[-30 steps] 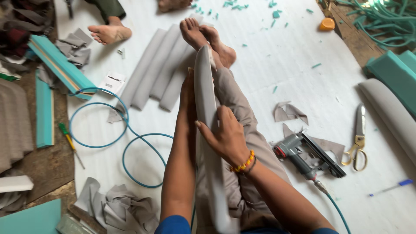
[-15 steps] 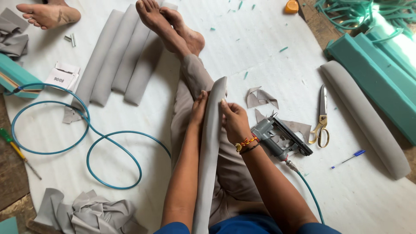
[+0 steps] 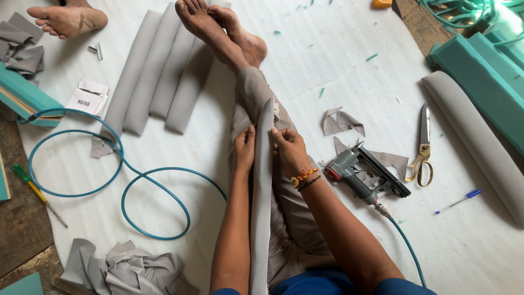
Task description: The person wraps a cylindrical foam cushion with fabric, smooths it, and secures the fabric using a pneumatic staple gun. They adjust the fabric and staple repeatedly to finish the cushion.
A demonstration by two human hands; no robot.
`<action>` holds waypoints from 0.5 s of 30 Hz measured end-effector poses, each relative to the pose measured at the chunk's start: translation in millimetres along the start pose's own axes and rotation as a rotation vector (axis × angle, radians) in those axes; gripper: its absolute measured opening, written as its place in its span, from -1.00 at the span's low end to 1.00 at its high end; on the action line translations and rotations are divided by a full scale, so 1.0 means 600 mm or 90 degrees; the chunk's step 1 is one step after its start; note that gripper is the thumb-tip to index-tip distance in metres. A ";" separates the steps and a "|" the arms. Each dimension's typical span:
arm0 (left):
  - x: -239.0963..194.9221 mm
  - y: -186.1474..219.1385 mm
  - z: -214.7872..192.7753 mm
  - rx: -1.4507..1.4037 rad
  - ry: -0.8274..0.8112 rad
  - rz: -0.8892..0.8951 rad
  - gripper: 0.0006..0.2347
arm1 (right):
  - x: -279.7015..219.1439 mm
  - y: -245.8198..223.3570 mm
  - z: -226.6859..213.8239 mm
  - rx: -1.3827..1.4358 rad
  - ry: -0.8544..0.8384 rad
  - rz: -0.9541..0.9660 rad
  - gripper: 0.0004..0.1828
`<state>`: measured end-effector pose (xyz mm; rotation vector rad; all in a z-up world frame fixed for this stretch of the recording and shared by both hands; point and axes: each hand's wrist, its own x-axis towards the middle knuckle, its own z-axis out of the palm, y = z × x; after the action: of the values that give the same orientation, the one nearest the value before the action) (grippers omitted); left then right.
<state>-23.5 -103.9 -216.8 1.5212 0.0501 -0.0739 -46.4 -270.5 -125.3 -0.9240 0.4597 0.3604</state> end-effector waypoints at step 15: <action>-0.079 0.146 0.014 -0.034 -0.166 -0.053 -0.18 | 0.015 0.007 0.027 -0.104 0.032 -0.056 -0.85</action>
<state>-63.6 -107.3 -125.3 1.4449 -0.0915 -0.3340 -37.2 -254.0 -124.3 -1.1103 0.4388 0.2988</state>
